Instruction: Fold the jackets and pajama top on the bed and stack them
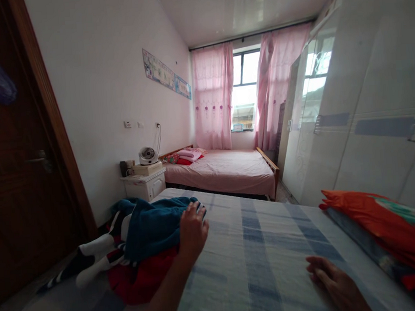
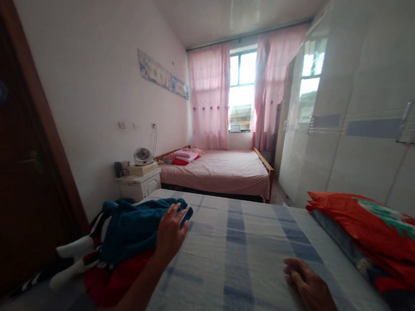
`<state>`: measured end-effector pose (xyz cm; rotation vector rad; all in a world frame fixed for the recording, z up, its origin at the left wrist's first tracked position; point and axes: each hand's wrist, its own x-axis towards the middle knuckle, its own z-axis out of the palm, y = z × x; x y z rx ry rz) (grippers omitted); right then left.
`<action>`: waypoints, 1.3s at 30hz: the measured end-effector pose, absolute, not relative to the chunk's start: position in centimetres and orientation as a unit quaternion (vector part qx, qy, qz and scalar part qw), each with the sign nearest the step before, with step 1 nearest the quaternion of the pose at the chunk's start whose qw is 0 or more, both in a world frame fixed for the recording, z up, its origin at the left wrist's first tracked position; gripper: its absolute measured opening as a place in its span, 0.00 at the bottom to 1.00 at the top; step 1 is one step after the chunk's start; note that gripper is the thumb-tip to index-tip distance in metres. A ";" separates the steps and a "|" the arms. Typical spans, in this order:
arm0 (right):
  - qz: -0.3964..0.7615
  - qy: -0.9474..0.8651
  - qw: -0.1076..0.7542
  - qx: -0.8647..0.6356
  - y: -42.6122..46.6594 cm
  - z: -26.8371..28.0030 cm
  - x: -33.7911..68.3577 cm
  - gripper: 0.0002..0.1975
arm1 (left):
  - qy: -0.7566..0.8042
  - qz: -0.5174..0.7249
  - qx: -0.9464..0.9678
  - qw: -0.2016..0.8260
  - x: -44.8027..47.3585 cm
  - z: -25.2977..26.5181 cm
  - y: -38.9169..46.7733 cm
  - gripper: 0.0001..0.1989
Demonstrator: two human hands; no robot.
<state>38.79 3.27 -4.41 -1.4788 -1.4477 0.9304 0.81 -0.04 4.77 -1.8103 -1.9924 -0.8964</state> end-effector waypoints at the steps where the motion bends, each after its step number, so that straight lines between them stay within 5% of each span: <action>1: 0.371 -0.580 0.425 -0.588 3.3 -4.5 38.8 0.21 | -0.707 -0.310 -0.612 0.171 -0.6 5.6 -0.4 0.18; 6: 0.365 -0.594 0.413 -0.586 3.5 -4.9 38.9 0.21 | -0.773 -0.302 -0.510 0.228 -8.1 8.2 -2.7 0.23; 9: 0.338 -0.615 0.401 -0.589 3.8 -5.3 39.1 0.20 | -0.817 -0.321 -0.462 0.129 -11.9 8.8 -3.6 0.28; 15: 0.313 -0.627 0.372 -0.608 3.6 -4.8 39.1 0.21 | -0.796 -0.400 -0.454 -0.005 -15.3 11.0 -3.4 0.14; 26: 0.260 -0.641 0.362 -0.624 3.3 -3.9 39.1 0.21 | -0.523 -0.688 -0.503 0.003 -5.9 22.6 1.6 0.05; 29: 0.250 -0.650 0.351 -0.626 3.5 -4.0 39.2 0.22 | -0.404 -0.728 -0.549 -0.073 -1.0 24.2 1.8 0.05; 33: 0.243 -0.668 0.343 -0.614 3.1 -3.8 39.0 0.24 | -0.306 -0.729 -0.569 -0.225 5.6 23.6 1.8 0.08; 39: 0.168 -0.740 0.407 -0.509 1.7 -4.4 39.0 0.28 | -0.447 -0.617 -0.585 -0.279 8.5 16.1 4.0 0.03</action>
